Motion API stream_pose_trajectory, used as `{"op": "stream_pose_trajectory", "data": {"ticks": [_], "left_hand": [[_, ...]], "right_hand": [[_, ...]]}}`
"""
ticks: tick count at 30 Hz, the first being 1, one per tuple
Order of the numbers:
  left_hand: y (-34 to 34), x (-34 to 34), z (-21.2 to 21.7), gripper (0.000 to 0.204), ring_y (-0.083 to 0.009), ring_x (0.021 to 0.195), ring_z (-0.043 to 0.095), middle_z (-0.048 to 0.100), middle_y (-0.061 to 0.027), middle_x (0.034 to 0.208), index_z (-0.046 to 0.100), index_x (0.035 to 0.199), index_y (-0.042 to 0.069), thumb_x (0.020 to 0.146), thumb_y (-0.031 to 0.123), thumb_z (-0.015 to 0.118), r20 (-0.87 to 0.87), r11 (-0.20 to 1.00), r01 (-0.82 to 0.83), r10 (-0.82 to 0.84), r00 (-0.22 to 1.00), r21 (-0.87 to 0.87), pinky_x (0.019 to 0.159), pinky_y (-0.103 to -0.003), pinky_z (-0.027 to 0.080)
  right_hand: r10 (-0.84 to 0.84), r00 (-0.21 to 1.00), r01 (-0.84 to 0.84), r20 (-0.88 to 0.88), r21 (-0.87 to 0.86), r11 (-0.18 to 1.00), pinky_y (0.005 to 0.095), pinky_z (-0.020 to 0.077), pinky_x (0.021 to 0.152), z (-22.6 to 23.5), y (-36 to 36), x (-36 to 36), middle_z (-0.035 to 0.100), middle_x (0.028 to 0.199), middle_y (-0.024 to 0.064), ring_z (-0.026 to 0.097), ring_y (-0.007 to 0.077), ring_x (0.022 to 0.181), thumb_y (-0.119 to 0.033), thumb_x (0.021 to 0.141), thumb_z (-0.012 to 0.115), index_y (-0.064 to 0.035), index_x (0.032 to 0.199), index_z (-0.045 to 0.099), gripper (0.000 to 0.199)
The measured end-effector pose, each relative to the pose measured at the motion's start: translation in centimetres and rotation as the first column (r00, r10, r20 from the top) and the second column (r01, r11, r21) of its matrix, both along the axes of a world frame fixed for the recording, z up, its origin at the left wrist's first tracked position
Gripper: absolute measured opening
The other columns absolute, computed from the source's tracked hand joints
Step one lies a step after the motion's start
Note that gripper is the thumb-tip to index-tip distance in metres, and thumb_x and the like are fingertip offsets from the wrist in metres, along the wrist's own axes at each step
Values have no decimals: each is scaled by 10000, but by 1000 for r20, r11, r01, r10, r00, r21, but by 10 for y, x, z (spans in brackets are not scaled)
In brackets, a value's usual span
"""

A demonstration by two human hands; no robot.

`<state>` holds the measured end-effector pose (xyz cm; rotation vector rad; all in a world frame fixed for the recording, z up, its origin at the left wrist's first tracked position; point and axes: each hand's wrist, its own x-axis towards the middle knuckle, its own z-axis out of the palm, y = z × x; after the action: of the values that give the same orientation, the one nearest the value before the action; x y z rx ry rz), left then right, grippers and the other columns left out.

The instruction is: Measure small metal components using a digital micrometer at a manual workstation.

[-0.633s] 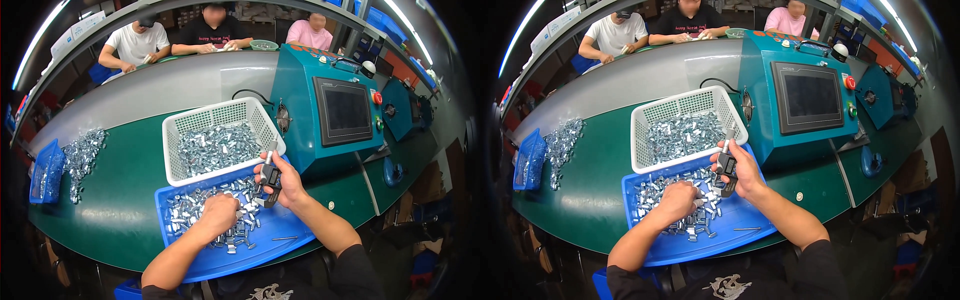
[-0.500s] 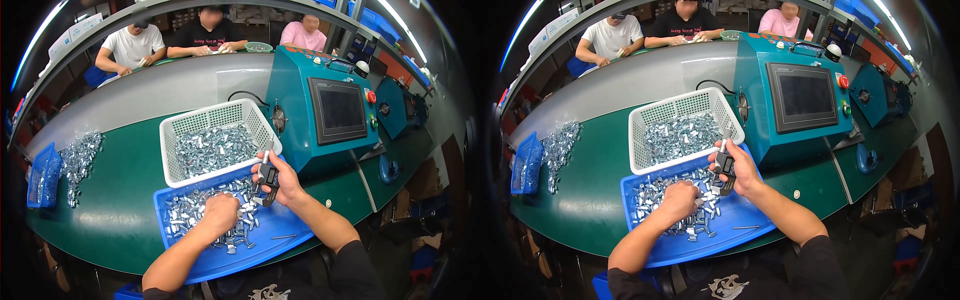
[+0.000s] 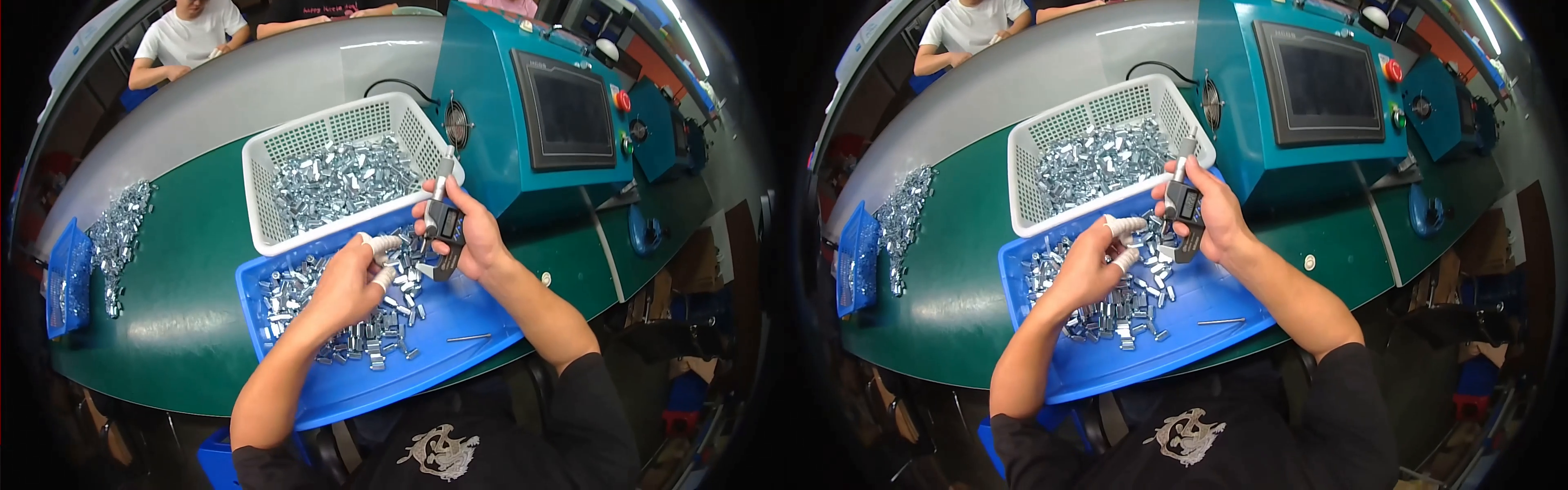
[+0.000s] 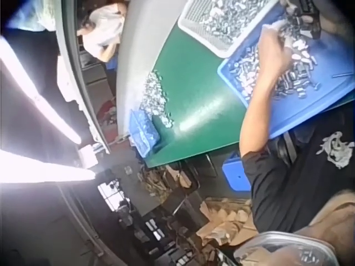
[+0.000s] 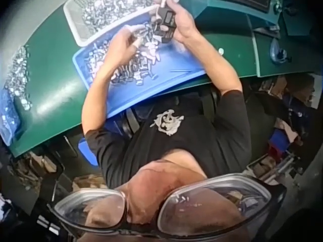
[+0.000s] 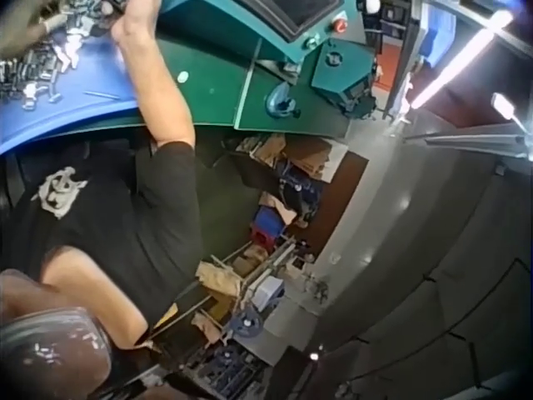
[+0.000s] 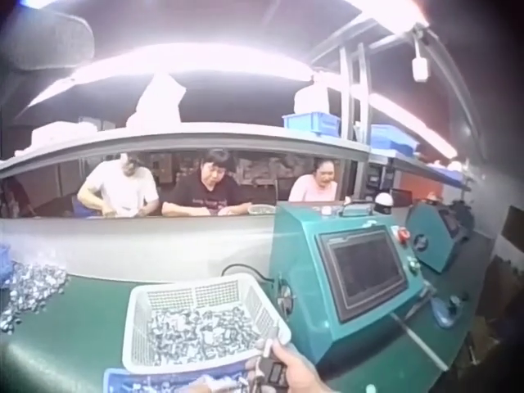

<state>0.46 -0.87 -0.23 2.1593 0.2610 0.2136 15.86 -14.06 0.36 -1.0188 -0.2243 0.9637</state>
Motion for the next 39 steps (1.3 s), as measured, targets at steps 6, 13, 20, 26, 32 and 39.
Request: {"op": "stream_pose_trajectory", "data": {"ticks": [6,13,20,26,32,39], "left_hand": [[-1,2,-5,239,-101,818,577,613,-23,922,614,1089,24,851,26,634,-17,896,-71,71,997,-438,752,-233,473],[-21,1,3,208,-185,932,641,661,-108,995,599,1016,-21,816,-10,654,-19,587,-97,138,990,-804,839,-305,530],[-30,1,-4,230,-180,861,653,668,-111,947,607,1053,-7,828,12,651,-40,567,-171,235,971,-806,744,-304,558],[-28,1,-2,236,-192,869,656,663,-117,949,579,1065,-11,840,32,637,-52,549,-155,199,979,-821,748,-315,564],[-30,0,-1,250,-201,883,656,659,-115,965,558,1080,-8,842,24,627,-29,565,-124,174,984,-816,762,-315,568],[-31,0,0,210,-182,868,652,663,-105,955,594,1038,5,833,-3,638,-60,522,-149,184,981,-840,736,-302,563]], "right_hand": [[11,999,-10,-47,4,1000,219,405,401,4,-1,-5,614,859,97,614,153,688,-398,985,362,-61,1171,457,397],[12,997,-6,-80,76,997,215,413,403,6,-8,-6,612,850,118,624,144,688,-398,986,363,-45,1152,465,403],[38,993,-22,-109,146,989,214,430,406,6,-7,-6,607,876,128,626,150,695,-404,987,355,-44,1157,464,413],[46,990,-20,-135,188,982,222,438,408,6,-8,-6,605,871,132,627,159,695,-401,994,324,-36,1166,460,426],[28,992,-5,-124,185,983,207,437,401,8,-8,-9,608,869,135,628,148,689,-385,994,344,-35,1153,459,401],[6,995,8,-97,147,989,200,428,384,11,-9,-10,616,845,130,633,143,668,-375,974,425,-78,1021,460,303]]}}
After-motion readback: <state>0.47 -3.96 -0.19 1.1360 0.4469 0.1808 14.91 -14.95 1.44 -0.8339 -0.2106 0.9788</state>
